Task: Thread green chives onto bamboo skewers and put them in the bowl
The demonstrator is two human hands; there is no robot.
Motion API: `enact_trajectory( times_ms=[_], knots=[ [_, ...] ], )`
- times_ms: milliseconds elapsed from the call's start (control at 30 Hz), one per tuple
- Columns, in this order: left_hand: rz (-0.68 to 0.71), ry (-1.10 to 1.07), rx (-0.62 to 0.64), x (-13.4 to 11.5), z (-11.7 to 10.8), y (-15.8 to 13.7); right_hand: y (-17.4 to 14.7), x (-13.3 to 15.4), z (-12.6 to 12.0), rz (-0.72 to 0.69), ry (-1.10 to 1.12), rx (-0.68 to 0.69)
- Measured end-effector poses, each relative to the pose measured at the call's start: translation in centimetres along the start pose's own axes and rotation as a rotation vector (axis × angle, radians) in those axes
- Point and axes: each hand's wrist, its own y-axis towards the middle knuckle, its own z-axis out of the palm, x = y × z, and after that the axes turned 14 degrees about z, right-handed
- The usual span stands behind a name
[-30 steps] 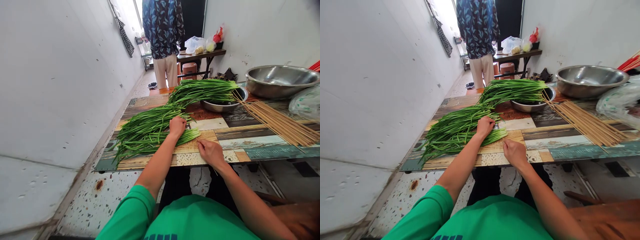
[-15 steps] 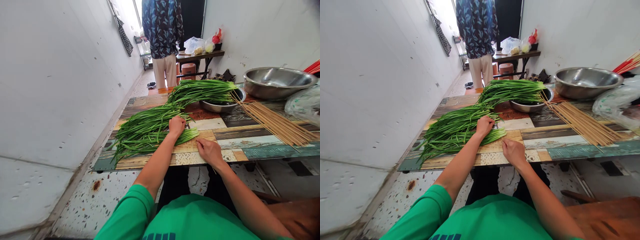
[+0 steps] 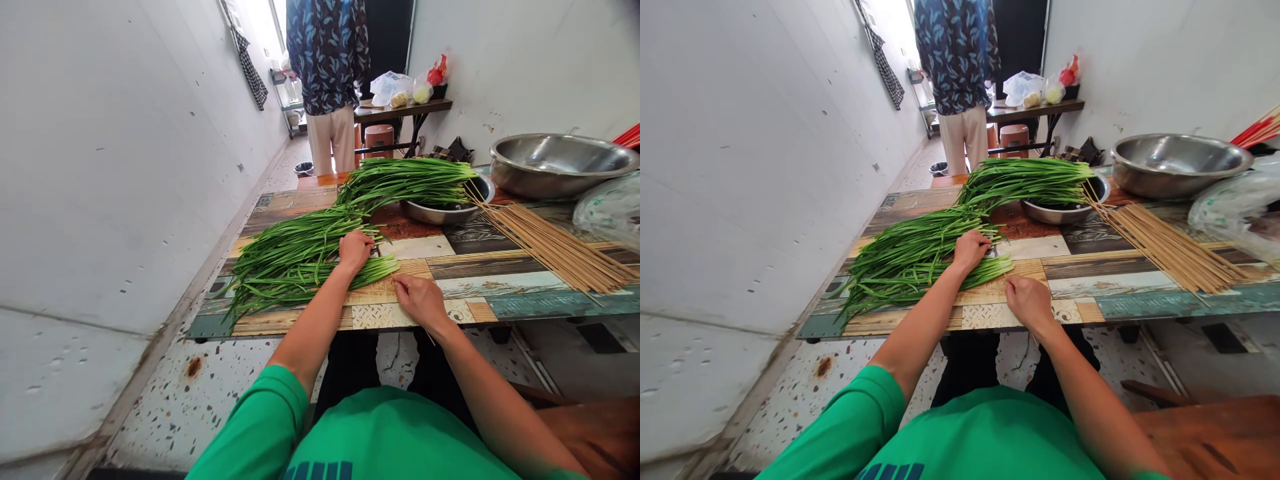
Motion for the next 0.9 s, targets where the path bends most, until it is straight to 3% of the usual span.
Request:
enact_trajectory(
  times_ms=[267,567,700,900],
  knots=[
    [0.021,-0.026,0.023,0.3,-0.1,0.0,0.7,0.2,-0.3,0.020,0.010,0.047],
    [0.045,-0.088,0.006,0.8,0.0,0.1,1.1,0.7,0.3,0.045,-0.050,-0.017],
    [0.004,0.014,-0.075,0.5,-0.9,0.0,0.7,0.6,0.4,0.022,-0.057,-0.037],
    [-0.040,0.121,-0.003,-0.2,-0.9,-0.1,0.5,0.4,0.7,0.013,-0.055,-0.041]
  ],
)
